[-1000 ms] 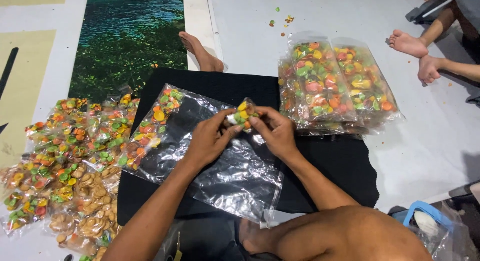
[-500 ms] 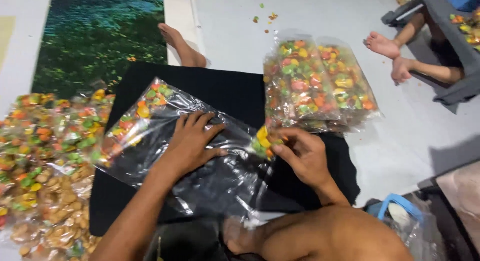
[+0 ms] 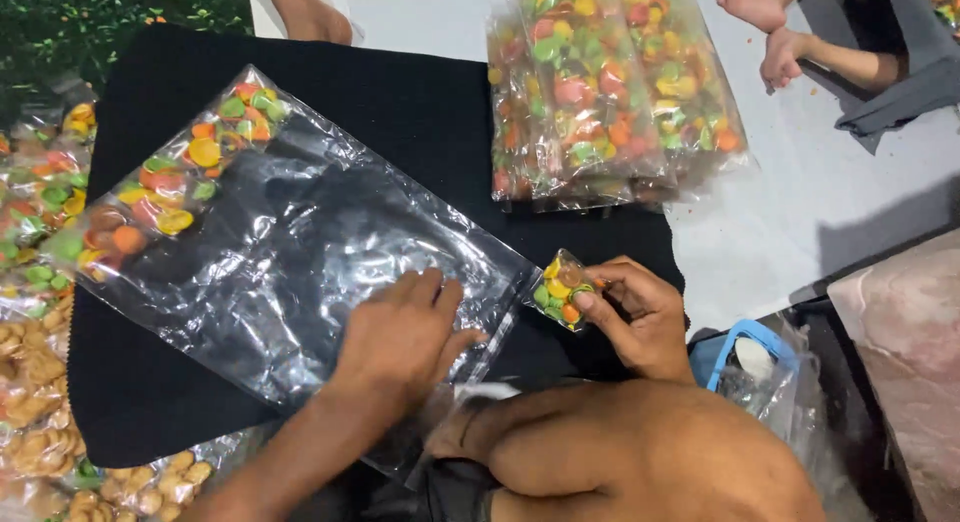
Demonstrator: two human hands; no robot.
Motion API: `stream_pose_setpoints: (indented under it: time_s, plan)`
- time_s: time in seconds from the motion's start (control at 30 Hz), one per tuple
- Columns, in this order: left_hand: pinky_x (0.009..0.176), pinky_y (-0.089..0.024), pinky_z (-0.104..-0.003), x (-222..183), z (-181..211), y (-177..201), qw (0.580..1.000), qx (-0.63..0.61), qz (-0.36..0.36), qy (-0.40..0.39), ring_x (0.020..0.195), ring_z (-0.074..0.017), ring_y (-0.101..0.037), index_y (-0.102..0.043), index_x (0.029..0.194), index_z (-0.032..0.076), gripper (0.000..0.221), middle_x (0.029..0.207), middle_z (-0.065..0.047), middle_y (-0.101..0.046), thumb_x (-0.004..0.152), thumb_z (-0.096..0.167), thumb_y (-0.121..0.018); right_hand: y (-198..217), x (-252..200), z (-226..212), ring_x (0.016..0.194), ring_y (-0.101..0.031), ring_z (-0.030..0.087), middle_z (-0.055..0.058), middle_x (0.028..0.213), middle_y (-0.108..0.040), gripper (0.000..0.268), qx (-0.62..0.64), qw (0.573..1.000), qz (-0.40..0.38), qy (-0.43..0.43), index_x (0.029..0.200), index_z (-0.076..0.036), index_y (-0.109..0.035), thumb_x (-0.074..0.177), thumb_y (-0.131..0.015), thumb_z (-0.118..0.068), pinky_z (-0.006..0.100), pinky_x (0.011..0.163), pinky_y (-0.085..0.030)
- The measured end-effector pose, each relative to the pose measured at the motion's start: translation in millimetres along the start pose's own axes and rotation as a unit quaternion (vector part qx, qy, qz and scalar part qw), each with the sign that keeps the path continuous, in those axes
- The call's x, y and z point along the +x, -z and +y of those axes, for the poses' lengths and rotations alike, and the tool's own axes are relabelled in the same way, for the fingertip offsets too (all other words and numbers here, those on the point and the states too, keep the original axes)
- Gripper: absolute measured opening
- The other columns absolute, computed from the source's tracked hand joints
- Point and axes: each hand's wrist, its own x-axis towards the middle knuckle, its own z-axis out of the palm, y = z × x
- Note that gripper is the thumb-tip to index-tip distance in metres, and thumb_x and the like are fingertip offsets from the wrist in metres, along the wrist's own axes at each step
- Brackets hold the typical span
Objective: Packing small, individually wrapped candies into clear plastic bags by hand.
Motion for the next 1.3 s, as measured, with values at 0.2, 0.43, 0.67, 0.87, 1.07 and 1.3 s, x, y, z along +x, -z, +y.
stream_pose_setpoints:
  time_s: [0.2,0.43,0.67,0.87,1.07,1.3]
  plan:
    - [0.061,-0.056,-0.042,0,-3,-21,1.000,-0.008,-0.025,0.016,0.089,-0.0271,-0.065,-0.064,0.113,0.018,0.024,0.093,-0.002,-0.060,0.098,0.036,-0.057,-7,0,3,0.061,-0.067,0.017,0.015,0.073,-0.063,0.022,0.021,0.999,-0.032,-0.018,0.108,0.012,-0.071,0.089,-0.072,0.001,0.032,0.055,-0.058]
    - [0.072,-0.059,-0.046,1,2,-13,0.998,-0.037,-0.036,0.030,0.096,-0.0290,-0.066,-0.064,0.117,0.014,0.049,0.100,-0.006,-0.064,0.094,0.056,-0.061,-2,-4,13,0.063,-0.066,0.015,0.013,0.072,-0.065,0.023,0.022,0.999,-0.024,-0.042,0.109,0.010,-0.070,0.089,-0.073,-0.001,0.032,0.057,-0.060]
    - [0.066,-0.058,-0.043,7,3,13,0.990,-0.120,-0.025,0.063,0.085,-0.0286,-0.068,-0.069,0.097,0.020,0.031,0.085,-0.002,-0.063,0.102,0.045,-0.052,4,-7,15,0.061,-0.068,0.015,0.013,0.071,-0.066,0.022,0.026,0.999,-0.026,-0.023,0.109,0.009,-0.070,0.089,-0.072,-0.001,0.031,0.055,-0.060]
    - [0.058,-0.056,-0.043,11,7,24,0.983,-0.169,0.019,0.075,0.074,-0.0301,-0.068,-0.070,0.089,0.018,0.029,0.076,-0.003,-0.063,0.102,0.041,-0.057,-2,-4,3,0.066,-0.069,0.015,0.017,0.076,-0.071,0.024,0.059,0.997,-0.038,-0.030,0.108,0.011,-0.070,0.087,-0.073,-0.001,0.032,0.055,-0.061]
    - [0.053,-0.054,-0.041,17,11,28,0.981,-0.176,0.066,0.045,0.069,-0.0297,-0.067,-0.068,0.089,0.016,0.027,0.074,-0.002,-0.059,0.103,0.036,-0.057,-20,2,2,0.060,-0.073,0.020,0.017,0.073,-0.072,0.022,0.074,0.990,-0.092,-0.077,0.106,0.011,-0.070,0.087,-0.073,0.000,0.036,0.054,-0.065]
    - [0.054,-0.052,-0.045,17,16,28,0.976,-0.178,0.124,0.011,0.073,-0.0332,-0.066,-0.064,0.093,0.015,0.025,0.078,-0.004,-0.056,0.103,0.037,-0.057,-53,23,-12,0.058,-0.072,0.020,0.015,0.069,-0.067,0.021,0.003,0.994,-0.070,-0.086,0.103,0.011,-0.073,0.083,-0.076,0.003,0.038,0.051,-0.066]
